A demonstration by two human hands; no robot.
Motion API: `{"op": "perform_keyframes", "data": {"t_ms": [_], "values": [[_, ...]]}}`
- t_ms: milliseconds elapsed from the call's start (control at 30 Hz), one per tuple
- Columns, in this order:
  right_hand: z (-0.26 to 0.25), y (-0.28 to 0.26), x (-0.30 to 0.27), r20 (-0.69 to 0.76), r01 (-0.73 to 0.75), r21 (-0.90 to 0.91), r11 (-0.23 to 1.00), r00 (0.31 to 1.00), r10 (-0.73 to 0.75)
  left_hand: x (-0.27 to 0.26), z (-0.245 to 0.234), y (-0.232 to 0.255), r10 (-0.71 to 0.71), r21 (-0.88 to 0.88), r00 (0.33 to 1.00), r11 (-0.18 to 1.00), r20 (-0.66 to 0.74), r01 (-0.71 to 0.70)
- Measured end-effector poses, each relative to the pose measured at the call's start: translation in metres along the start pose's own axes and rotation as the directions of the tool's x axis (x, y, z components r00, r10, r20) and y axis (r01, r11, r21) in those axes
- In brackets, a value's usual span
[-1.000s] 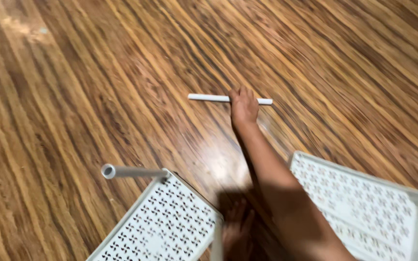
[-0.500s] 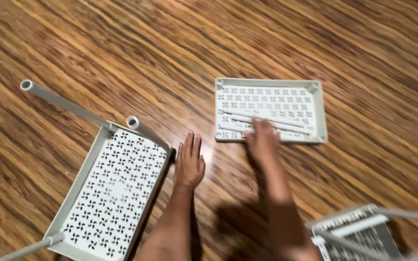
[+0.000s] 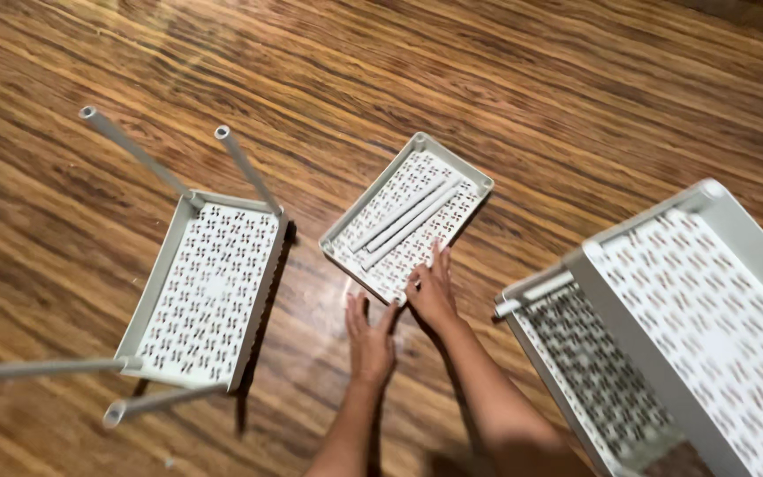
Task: The person disassembles a white plastic three-tier rolling cart by removing the vertical support poles and separating the trays. They place the poles into one of the trays and handle the wheels and trays on the floor.
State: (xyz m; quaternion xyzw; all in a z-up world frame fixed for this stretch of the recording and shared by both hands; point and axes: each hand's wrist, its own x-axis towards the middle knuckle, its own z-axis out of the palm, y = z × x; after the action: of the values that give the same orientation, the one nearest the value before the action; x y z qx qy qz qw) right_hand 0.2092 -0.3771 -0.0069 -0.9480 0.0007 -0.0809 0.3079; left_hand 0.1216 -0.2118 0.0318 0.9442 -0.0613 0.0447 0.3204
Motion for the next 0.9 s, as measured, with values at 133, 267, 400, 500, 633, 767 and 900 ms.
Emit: {"op": "perform_keyframes", "data": {"t_ms": [133, 267, 400, 500, 633, 767, 900], "values": [[-0.011, 0.004, -0.094, -0.051, -0.233, 0.176, 0.956, 0.968, 0.245, -0.078, 0.003, 0.056, -0.1, -0.07, 0.977, 0.991, 0.188, 0.114], [-0.04, -0.004, -0.183, 0.096, -0.458, 0.066, 0.887, 0.887, 0.451, -0.143, 0.007, 0.077, -0.081, -0.001, 0.889, 0.996, 0.451, 0.091], [-0.085, -0.017, -0.259, 0.118, -0.489, 0.048, 0.871, 0.868, 0.482, -0.203, 0.003, 0.058, 0.274, -0.176, 0.858, 0.96, 0.434, -0.218], [-0.126, -0.023, -0.281, 0.147, -0.542, -0.041, 0.84, 0.828, 0.541, -0.213, -0.012, 0.043, 0.174, -0.203, 0.917, 0.974, 0.36, -0.105], [-0.164, -0.023, -0.279, 0.327, -0.467, -0.071, 0.881, 0.824, 0.463, -0.192, -0.032, 0.033, 0.056, -0.306, 0.915, 0.949, 0.4, 0.077], [-0.172, -0.018, -0.231, 0.359, -0.626, 0.396, 0.671, 0.779, 0.514, -0.155, -0.039, 0.024, 0.041, -0.363, 0.963, 0.93, 0.267, 0.061], [-0.16, 0.005, -0.175, 0.438, -0.611, 0.768, 0.189, 0.718, 0.541, -0.121, -0.028, 0.008, -0.104, -0.257, 0.972, 0.954, 0.212, 0.158]]}}
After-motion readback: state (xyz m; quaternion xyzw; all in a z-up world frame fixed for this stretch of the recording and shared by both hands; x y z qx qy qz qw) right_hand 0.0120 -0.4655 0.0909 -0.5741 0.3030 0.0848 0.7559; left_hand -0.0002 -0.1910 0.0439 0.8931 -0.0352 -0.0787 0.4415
